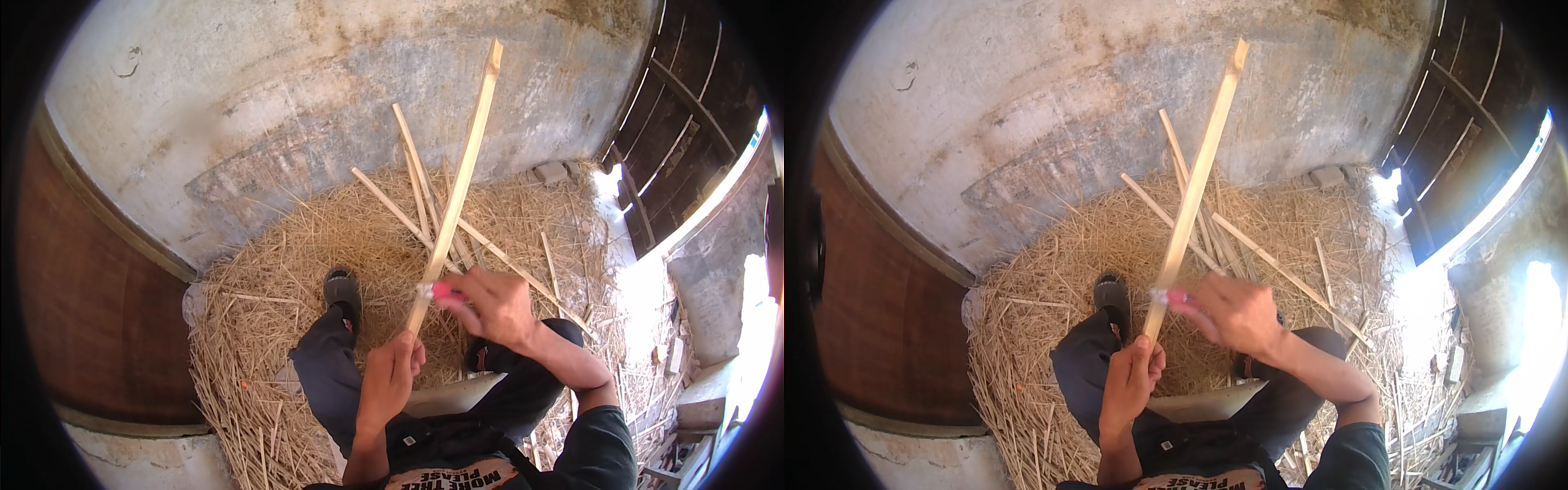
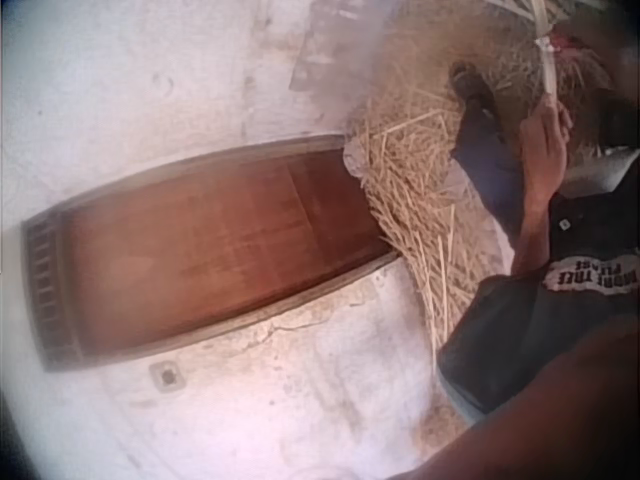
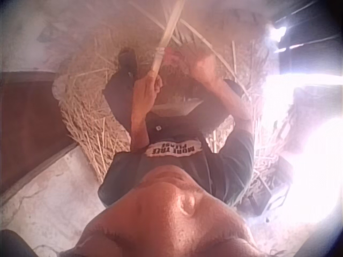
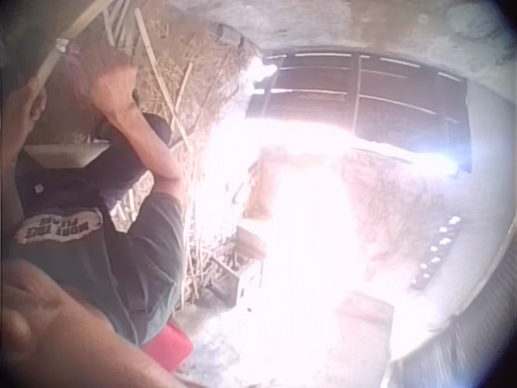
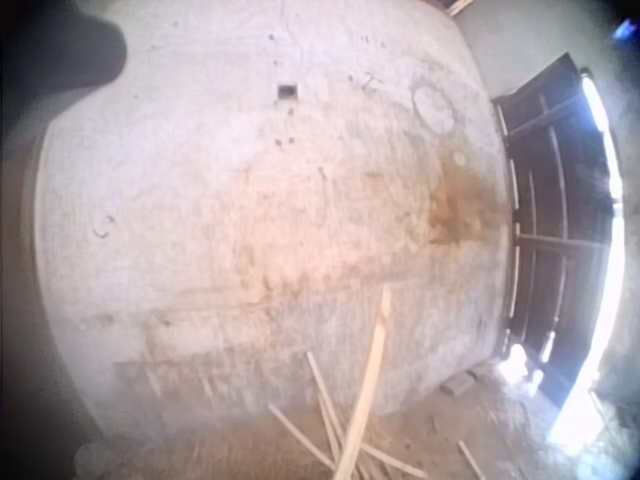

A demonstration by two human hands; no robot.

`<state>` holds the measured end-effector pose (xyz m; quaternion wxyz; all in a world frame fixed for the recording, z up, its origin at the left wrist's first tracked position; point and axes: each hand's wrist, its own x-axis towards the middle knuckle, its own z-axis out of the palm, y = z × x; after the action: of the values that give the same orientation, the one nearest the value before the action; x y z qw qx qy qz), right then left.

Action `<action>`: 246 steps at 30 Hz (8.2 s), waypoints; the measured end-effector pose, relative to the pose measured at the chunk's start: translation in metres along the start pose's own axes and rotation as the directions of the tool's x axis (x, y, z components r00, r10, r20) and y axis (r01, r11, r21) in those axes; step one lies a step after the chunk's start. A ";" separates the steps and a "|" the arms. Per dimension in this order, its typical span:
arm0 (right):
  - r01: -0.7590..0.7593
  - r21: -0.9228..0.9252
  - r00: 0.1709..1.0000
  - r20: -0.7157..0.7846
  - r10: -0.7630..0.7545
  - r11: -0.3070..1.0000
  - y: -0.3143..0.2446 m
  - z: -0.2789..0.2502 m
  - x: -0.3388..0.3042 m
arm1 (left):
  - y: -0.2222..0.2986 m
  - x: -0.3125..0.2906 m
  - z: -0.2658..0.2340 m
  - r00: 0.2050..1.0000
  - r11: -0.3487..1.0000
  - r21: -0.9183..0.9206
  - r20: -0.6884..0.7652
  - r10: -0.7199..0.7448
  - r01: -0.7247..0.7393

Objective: The person sits on a hay-covered floor and uses a red utility knife to shave thin strips off a long wooden stick. They hold the stick with their left hand and scrape the blade along its length with their right hand, creating wood shavings that fall onto the hay.

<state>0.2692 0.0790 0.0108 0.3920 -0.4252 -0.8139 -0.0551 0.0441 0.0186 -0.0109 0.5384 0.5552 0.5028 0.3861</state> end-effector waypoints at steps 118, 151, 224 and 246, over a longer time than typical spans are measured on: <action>0.056 0.015 0.998 0.000 -0.056 0.998 -0.029 0.008 -0.011 | -0.011 -0.023 -0.011 0.994 0.967 0.233 -0.029 0.109 -0.100; -0.119 -0.064 0.992 -0.046 0.117 0.991 0.035 -0.026 0.014 | -0.031 -0.070 -0.023 0.997 0.967 0.250 0.047 -0.060 0.046; -0.456 0.731 0.856 0.205 0.474 0.508 0.023 -0.022 0.025 | -0.004 -0.017 -0.024 0.960 0.926 -0.340 0.271 -0.071 0.165; 0.146 0.133 0.988 0.036 -0.152 0.980 -0.017 -0.007 0.004 | 0.014 -0.017 -0.005 0.985 0.986 -0.110 -0.133 0.109 -0.124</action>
<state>0.2596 0.0679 0.0224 0.3950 -0.3376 -0.8541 -0.0215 0.0379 0.0045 0.0051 0.5136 0.5256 0.4789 0.4803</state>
